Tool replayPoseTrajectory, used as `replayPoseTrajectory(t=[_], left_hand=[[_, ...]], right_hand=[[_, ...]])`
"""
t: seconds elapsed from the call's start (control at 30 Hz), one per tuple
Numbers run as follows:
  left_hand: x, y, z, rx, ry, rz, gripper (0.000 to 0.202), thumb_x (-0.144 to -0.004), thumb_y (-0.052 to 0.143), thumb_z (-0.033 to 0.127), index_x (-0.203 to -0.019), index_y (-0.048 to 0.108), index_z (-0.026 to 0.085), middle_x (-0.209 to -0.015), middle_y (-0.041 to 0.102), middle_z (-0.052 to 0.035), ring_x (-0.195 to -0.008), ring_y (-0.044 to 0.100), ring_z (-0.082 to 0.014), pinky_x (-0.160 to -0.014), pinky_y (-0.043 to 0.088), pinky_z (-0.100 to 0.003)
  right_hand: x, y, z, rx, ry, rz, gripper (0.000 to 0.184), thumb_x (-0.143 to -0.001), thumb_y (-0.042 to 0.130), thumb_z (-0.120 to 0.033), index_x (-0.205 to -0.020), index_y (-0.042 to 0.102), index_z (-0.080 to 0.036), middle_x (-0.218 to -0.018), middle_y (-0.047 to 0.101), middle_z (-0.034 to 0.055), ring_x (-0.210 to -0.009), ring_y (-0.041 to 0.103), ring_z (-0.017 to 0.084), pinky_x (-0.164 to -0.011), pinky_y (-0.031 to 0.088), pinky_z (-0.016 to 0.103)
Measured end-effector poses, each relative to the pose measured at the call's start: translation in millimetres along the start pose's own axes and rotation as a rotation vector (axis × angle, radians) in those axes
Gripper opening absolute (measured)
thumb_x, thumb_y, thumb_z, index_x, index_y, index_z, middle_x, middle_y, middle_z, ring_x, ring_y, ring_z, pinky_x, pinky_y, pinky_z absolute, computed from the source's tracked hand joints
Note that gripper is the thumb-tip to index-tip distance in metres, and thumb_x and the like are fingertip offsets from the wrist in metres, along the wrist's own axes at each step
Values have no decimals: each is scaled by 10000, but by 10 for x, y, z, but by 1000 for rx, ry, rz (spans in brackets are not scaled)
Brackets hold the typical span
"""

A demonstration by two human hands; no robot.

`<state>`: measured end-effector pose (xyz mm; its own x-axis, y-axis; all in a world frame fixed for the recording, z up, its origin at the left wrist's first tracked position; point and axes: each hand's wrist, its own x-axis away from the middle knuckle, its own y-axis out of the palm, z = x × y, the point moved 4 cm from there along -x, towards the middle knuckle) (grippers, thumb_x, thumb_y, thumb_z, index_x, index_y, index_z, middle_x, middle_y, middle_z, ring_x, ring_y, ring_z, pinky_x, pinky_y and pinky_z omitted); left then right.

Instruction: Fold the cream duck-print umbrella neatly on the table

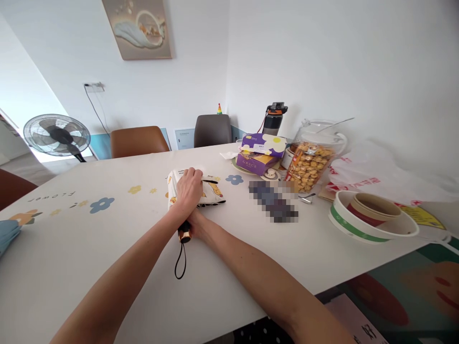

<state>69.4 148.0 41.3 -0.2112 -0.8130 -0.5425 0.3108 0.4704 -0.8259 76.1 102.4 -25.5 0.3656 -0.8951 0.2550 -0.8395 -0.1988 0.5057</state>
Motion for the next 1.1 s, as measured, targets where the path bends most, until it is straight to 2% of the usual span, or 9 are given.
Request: replayPoseTrajectory(t=[0.1, 0.27, 0.4, 0.5, 0.6, 0.73, 0.87, 0.97, 1.1], left_hand=[[26, -76, -71, 132, -118, 88, 209, -788, 402, 113, -932, 514, 217, -990, 559, -82, -965, 496, -245, -689, 384, -341], [50, -185, -303, 479, -385, 265, 91, -796, 438, 208, -876, 474, 230, -890, 578, -18, -842, 540, -179, -731, 401, -306], [104, -258, -660, 707, -567, 443, 138, -799, 457, 326, -857, 487, 204, -839, 572, -10, -782, 532, -139, -725, 430, -267], [244, -277, -957, 871, -694, 543, 201, -759, 493, 324, -886, 513, 170, -857, 580, -24, -758, 540, -124, -685, 462, -245], [446, -269, -1160, 923, -784, 541, 233, -711, 540, 327, -878, 523, 165, -835, 570, -27, -702, 537, -126, -564, 483, -236], [686, -207, -1293, 935, -884, 504, 211, -684, 554, 317, -831, 519, 169, -805, 550, -19, -600, 507, -105, -449, 476, -221], [775, -104, -1340, 955, -899, 468, 207, -686, 551, 309, -834, 520, 167, -780, 554, -8, -530, 495, -88, -420, 467, -218], [795, -63, -1350, 936, -867, 456, 188, -704, 537, 317, -821, 507, 172, -726, 535, 19, -448, 473, -70, -413, 440, -219], [827, -61, -1343, 853, -857, 425, 155, -745, 496, 332, -768, 473, 181, -625, 485, 60, -382, 471, -64, -426, 380, -213]], right_hand=[[-13, 24, 64, -68, 76, -87, 163, -757, 492, -258, -638, 416, -177, -496, 418, -11, -433, 403, 99, -386, 372, 225], [-55, -11, 111, -102, 143, -72, 68, -710, 493, -113, -668, 469, -160, -451, 402, -37, -385, 399, 86, -377, 411, 225], [-47, -35, 89, -143, 160, -58, 52, -721, 538, -120, -731, 492, -143, -576, 515, -20, -377, 397, 50, -359, 427, 206], [-8, -40, 56, -169, 154, -51, 67, -733, 566, -134, -756, 503, -133, -679, 584, 12, -382, 405, 35, -354, 432, 195], [32, -39, 30, -190, 150, -65, 70, -736, 587, -132, -755, 522, -118, -734, 610, 37, -387, 415, 29, -342, 420, 180], [38, -49, 12, -220, 147, -111, 100, -748, 615, -160, -744, 525, -116, -693, 569, 3, -386, 407, 19, -336, 402, 163], [-14, -78, 14, -270, 140, -145, 237, -775, 624, -338, -760, 486, -147, -652, 521, -27, -377, 385, 17, -325, 375, 156], [-52, -114, 10, -290, 128, -104, 316, -760, 621, -437, -786, 469, -161, -642, 506, -32, -368, 382, 24, -317, 373, 165], [-53, -192, -54, -228, 61, 24, 261, -744, 653, -349, -813, 482, -164, -619, 487, -39, -365, 391, 36, -320, 382, 181]])
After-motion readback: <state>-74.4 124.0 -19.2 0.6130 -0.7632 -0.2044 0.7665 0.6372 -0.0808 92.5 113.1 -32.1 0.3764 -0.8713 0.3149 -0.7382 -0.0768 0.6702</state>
